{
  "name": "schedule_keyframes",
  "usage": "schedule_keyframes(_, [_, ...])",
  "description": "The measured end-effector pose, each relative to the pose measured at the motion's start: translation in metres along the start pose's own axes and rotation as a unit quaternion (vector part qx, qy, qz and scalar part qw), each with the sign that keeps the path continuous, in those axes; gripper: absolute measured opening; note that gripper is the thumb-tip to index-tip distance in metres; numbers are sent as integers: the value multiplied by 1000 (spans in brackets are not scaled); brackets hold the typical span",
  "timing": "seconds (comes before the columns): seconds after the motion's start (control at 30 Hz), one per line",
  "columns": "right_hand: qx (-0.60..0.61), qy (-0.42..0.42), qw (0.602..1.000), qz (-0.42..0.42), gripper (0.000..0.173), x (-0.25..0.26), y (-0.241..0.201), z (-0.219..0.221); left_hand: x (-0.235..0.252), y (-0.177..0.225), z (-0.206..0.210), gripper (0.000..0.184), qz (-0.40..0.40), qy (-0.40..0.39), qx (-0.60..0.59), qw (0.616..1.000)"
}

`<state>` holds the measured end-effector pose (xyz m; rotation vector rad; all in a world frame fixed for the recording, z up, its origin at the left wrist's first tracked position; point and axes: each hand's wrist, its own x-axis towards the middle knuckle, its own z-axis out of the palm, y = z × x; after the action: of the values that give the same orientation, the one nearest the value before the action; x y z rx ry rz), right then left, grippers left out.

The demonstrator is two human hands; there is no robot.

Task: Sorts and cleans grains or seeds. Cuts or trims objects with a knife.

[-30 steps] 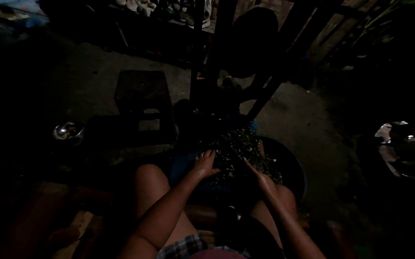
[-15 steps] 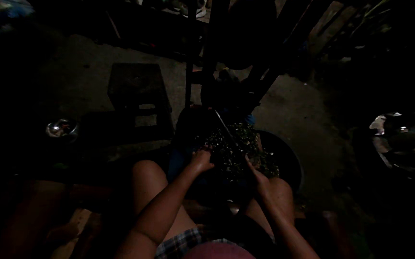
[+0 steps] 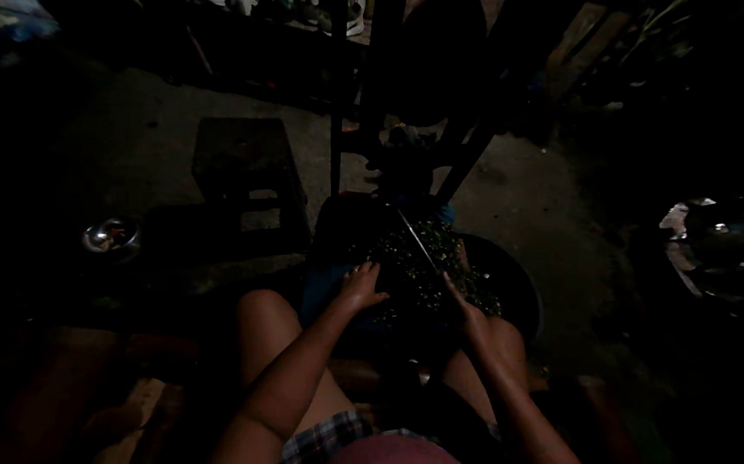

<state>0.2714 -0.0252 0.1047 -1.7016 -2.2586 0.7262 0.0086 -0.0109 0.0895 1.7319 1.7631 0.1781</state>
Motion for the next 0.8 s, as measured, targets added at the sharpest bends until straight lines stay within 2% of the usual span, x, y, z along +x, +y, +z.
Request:
schedule_keyframes(0.07, [-3, -1, 1000, 10, 63, -1, 4, 8, 1, -1, 1, 78, 1, 6, -2, 1000])
schedule_keyframes(0.13, [-34, -62, 996, 50, 68, -2, 6, 14, 1, 0, 3, 81, 4, 4, 0, 1000])
schedule_keyframes(0.23, [-13, -68, 996, 54, 64, 3, 4, 11, -2, 3, 1, 82, 5, 12, -9, 1000])
schedule_keyframes(0.3, [103, -44, 993, 31, 57, 1, 3, 8, -4, 5, 3, 81, 29, 39, -20, 999])
schedule_keyframes(0.37, [282, -32, 959, 17, 57, 1, 0, 5, -4, 10, 7, 76, 89, 97, -38, 991])
schedule_keyframes(0.43, [399, -35, 914, 56, 59, -1, -3, 2, -3, 17, 20, 67, 167, 163, -46, 971])
schedule_keyframes(0.5, [461, -31, 881, 104, 55, -2, -7, 1, -3, 28, 33, 60, 232, 196, -13, 953])
schedule_keyframes(0.6, [520, -48, 846, 110, 52, -5, -8, -2, -6, 50, 47, 69, 274, 145, 44, 950])
schedule_keyframes(0.67, [533, -59, 837, 111, 52, -8, -8, -6, -4, 63, 51, 76, 268, 109, 72, 955])
schedule_keyframes(0.8, [552, -78, 821, 127, 52, -12, -1, -11, 6, 80, 41, 79, 220, 90, 100, 966])
